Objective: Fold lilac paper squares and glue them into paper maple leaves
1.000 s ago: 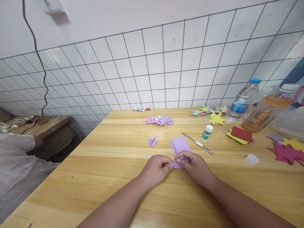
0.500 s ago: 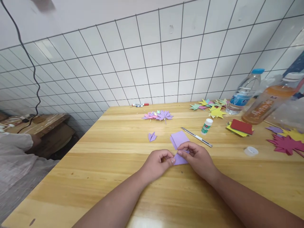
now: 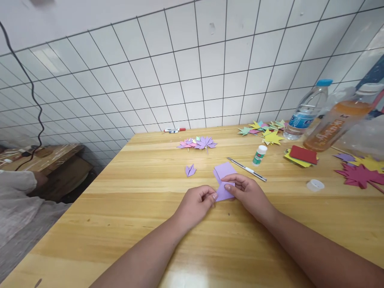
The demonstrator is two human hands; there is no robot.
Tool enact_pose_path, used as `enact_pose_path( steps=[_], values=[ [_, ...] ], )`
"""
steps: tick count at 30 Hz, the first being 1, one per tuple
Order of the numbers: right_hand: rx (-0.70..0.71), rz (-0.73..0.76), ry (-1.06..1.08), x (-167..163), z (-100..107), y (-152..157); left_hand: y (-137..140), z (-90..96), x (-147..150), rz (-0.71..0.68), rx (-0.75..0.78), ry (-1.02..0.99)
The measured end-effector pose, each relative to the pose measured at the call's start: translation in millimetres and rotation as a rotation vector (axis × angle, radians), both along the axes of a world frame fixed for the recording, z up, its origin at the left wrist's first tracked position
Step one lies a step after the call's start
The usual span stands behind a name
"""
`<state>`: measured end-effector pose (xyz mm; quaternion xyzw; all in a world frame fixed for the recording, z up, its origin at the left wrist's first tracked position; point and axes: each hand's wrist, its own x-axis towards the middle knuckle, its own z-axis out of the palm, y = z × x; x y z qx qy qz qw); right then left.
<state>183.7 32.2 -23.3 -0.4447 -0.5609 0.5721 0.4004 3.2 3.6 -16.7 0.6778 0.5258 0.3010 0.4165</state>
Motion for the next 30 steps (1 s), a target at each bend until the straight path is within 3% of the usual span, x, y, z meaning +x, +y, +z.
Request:
enact_pose_path(
  steps=[6, 11, 16, 20, 30],
  values=[
    [-0.021, 0.064, -0.014, -1.7, 4.5, -1.4, -2.0, -0.9, 0.6, 0.031, 0.036, 0.073],
    [0.062, -0.017, -0.145, -4.3, -0.1, 0.5, -2.2, 0.9, -0.2, 0.010, 0.037, 0.093],
    [0.018, -0.085, -0.075, -5.1, 0.7, 1.5, 0.5, 1.0, -2.2, -0.014, 0.022, 0.100],
    [-0.031, -0.102, 0.015, -5.4, 2.3, 2.1, 2.2, 2.7, -1.1, -0.001, 0.104, 0.205],
    [0.017, 0.038, -0.072, -1.4, 8.2, 2.7, -0.9, 3.3, -4.2, -0.058, 0.130, 0.186]
  ],
)
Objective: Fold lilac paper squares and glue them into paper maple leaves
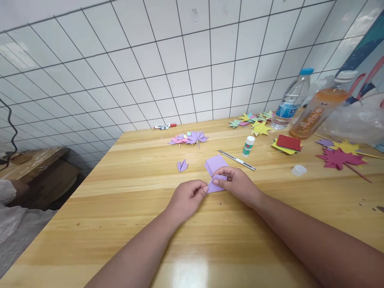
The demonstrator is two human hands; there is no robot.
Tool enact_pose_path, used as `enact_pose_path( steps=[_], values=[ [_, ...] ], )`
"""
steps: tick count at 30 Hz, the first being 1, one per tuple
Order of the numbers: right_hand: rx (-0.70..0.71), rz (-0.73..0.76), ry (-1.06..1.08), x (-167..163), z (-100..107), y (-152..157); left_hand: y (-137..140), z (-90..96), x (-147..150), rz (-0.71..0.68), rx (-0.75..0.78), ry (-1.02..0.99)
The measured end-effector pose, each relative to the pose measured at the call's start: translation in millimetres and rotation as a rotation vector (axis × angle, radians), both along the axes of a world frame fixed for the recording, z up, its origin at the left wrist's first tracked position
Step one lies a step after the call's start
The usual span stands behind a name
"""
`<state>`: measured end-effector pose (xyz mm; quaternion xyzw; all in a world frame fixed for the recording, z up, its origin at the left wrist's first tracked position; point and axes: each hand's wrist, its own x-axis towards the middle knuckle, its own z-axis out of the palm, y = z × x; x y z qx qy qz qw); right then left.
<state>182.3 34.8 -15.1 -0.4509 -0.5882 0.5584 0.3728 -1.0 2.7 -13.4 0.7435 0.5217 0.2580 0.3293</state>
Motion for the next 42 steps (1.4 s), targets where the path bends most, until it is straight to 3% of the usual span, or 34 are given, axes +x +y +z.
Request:
enact_pose_path(
  steps=[7, 18, 30, 37, 42],
  values=[
    [0.157, -0.003, -0.119, -3.6, -8.3, -3.6, 1.3, -0.9, 5.4, 0.096, -0.069, -0.215],
    [0.072, 0.102, -0.032, -1.3, -4.8, -2.3, 4.5, 0.6, 3.5, 0.219, -0.122, -0.353],
    [0.037, 0.070, 0.002, -0.2, -7.0, -0.7, 3.1, 4.6, 3.5, 0.110, -0.154, -0.303],
    [0.106, 0.097, 0.000, -4.4, -4.6, -4.0, 2.6, -2.1, 3.7, 0.134, -0.109, -0.250],
    [0.068, 0.011, -0.041, -3.8, -5.9, -3.2, 2.4, -2.0, 5.8, 0.096, -0.139, -0.266]
  ],
)
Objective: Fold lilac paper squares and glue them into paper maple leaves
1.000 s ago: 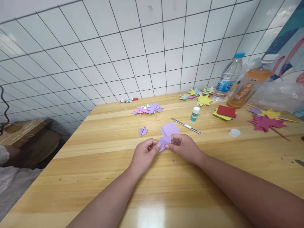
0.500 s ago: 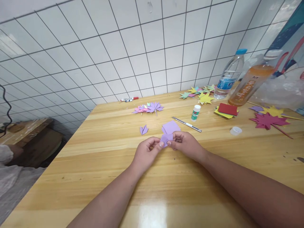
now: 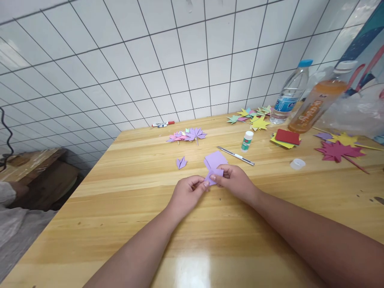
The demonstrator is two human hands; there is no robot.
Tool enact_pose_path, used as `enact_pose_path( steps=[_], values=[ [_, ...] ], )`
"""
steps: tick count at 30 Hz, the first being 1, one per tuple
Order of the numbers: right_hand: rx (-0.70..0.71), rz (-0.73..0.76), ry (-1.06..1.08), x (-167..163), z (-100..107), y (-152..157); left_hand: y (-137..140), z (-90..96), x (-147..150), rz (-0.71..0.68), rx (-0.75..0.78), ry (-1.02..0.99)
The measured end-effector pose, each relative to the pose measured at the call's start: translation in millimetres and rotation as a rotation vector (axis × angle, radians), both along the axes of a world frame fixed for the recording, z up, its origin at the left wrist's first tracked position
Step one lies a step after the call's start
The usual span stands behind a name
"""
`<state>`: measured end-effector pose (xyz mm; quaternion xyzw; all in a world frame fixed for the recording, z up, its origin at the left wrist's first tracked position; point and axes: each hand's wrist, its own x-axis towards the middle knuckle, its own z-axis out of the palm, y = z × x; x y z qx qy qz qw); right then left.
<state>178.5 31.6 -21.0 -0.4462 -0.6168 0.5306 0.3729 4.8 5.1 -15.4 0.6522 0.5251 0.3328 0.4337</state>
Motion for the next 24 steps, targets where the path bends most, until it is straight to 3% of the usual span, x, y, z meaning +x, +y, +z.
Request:
enact_pose_path(
  steps=[10, 17, 24],
  values=[
    [-0.061, -0.099, 0.098, 1.2, 5.5, -1.1, 2.3, 6.3, -2.4, -0.008, 0.037, 0.022],
    [-0.083, -0.104, 0.136, 5.0, 6.3, 1.1, 6.3, 1.8, -12.2, -0.129, -0.270, -0.162],
    [-0.059, -0.076, 0.100, 6.0, 4.2, 0.8, 3.3, 3.9, -9.2, -0.087, -0.250, -0.171]
  ],
)
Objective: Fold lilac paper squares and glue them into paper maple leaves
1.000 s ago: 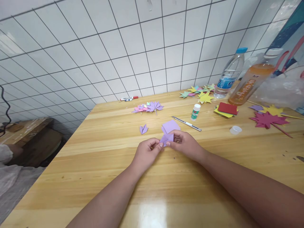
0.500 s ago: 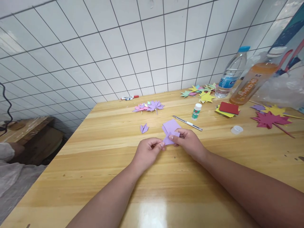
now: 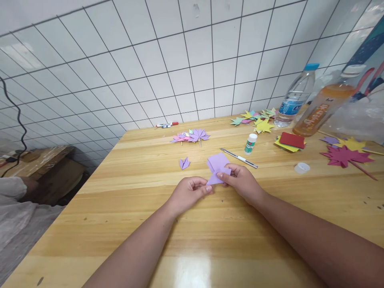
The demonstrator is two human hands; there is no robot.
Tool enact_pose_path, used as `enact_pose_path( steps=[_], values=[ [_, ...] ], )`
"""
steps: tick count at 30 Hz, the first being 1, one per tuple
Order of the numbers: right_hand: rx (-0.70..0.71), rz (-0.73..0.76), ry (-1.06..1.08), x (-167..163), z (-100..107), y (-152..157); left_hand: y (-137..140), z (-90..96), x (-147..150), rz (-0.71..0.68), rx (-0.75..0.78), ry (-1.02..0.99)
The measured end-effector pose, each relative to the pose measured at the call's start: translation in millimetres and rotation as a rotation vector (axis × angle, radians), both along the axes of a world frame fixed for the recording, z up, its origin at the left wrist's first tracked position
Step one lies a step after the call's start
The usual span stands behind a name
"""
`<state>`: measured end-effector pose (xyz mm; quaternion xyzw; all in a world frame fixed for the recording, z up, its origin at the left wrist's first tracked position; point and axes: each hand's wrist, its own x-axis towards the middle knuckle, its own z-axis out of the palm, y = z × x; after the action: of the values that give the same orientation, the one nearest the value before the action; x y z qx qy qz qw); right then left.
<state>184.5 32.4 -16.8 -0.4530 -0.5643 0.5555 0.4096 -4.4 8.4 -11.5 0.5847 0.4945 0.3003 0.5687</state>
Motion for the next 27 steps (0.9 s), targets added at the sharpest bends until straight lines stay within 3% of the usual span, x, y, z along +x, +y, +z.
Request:
enact_pose_path(
  steps=[7, 12, 16, 21, 24, 27],
  values=[
    [0.015, 0.050, -0.058, -0.4, -2.9, 2.0, 0.9, 4.5, -5.5, -0.098, -0.060, -0.066],
    [0.021, 0.031, -0.045, -1.2, -1.7, 1.8, -0.5, 4.2, -3.8, 0.023, -0.063, -0.129],
    [0.047, 0.048, -0.083, -2.4, -0.4, -0.8, -0.2, 3.9, -1.1, 0.051, -0.013, -0.095],
    [0.115, 0.107, -0.081, -2.1, 0.5, -2.3, 0.0, 0.2, 0.9, 0.076, -0.060, -0.041],
    [0.154, 0.172, -0.170, -0.7, 1.1, -2.3, -2.0, -2.1, 2.5, 0.058, 0.037, 0.047],
    [0.166, 0.106, -0.275, 0.2, 0.9, -2.2, -4.1, -0.9, 3.6, 0.053, 0.163, 0.100]
  ],
)
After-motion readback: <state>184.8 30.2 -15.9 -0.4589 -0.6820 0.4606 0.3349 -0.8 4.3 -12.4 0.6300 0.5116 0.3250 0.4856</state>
